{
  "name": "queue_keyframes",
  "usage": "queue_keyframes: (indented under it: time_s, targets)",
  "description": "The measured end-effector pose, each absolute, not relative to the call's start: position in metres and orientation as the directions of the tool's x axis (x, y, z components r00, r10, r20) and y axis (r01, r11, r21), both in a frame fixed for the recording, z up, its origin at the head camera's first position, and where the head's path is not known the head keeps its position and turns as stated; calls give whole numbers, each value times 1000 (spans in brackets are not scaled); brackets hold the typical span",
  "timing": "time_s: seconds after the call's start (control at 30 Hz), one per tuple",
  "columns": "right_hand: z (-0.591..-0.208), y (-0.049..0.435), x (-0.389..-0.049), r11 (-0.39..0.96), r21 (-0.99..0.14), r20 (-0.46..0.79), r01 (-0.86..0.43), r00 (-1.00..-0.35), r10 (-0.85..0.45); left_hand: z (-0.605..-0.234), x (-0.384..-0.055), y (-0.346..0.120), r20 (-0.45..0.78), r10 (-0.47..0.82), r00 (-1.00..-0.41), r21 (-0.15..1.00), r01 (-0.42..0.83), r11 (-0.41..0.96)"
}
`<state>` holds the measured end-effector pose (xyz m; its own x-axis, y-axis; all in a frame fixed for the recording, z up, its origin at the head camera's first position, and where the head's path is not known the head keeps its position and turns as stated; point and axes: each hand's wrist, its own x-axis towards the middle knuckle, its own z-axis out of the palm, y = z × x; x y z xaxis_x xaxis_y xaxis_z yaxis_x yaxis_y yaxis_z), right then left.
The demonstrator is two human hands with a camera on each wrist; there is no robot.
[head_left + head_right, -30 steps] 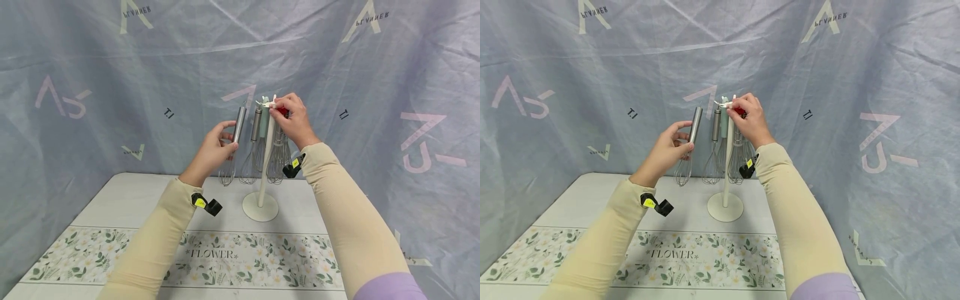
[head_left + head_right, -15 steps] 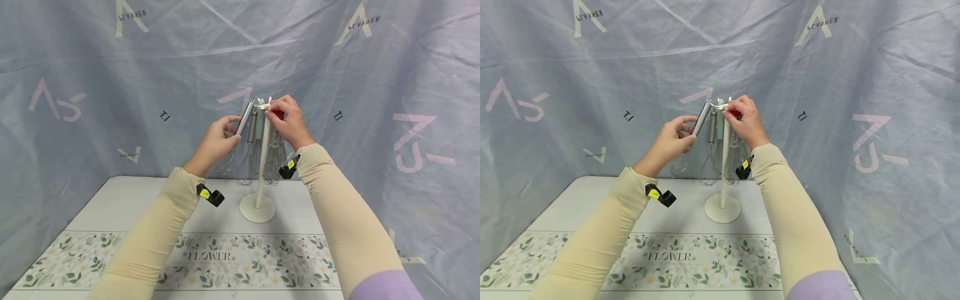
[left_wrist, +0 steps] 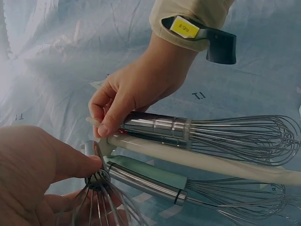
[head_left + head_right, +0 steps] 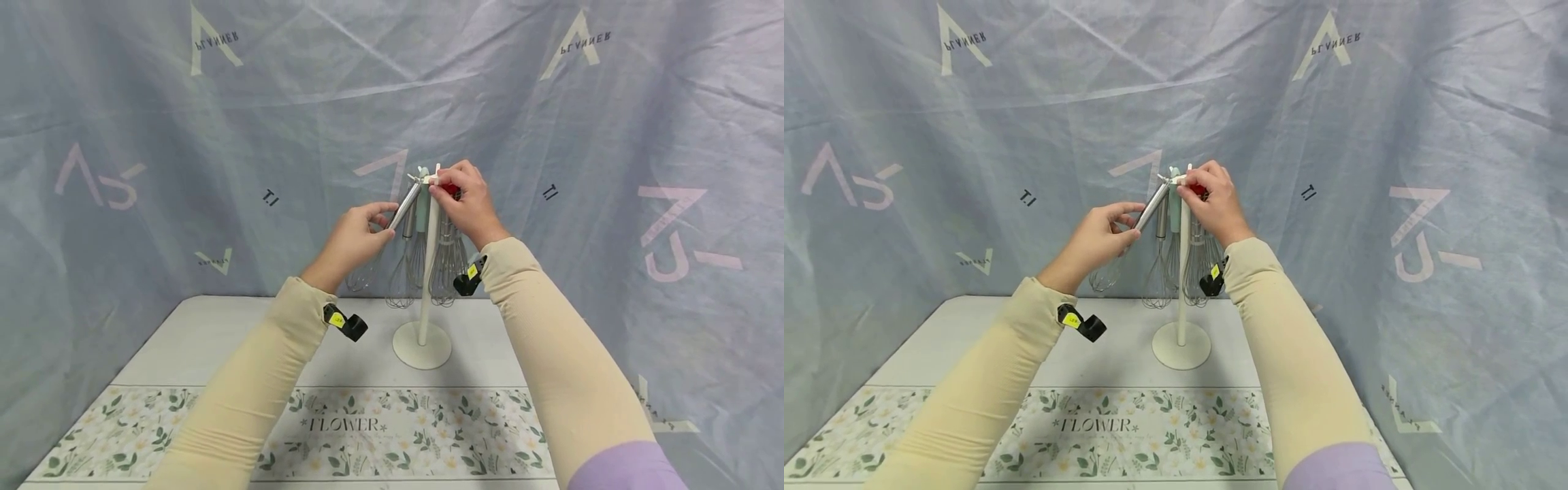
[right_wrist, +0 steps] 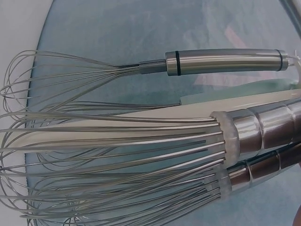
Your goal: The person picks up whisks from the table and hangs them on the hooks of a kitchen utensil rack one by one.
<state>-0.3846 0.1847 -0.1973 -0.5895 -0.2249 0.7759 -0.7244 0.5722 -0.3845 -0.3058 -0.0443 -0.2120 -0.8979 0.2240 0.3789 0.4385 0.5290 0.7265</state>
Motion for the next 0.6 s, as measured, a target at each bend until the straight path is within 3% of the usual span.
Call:
queue_keyframes:
  time_s: [0.2, 0.6]
  targets:
    - [-198, 186, -385, 565, -394, 772, -725, -594, -224, -224, -313, -39, 394, 226, -891, 726, 452, 519]
    - [-198, 184, -387, 571, -355, 797, -740, -559, -229, -273, -332, -18, 548, 170, -819, 698, 560, 446]
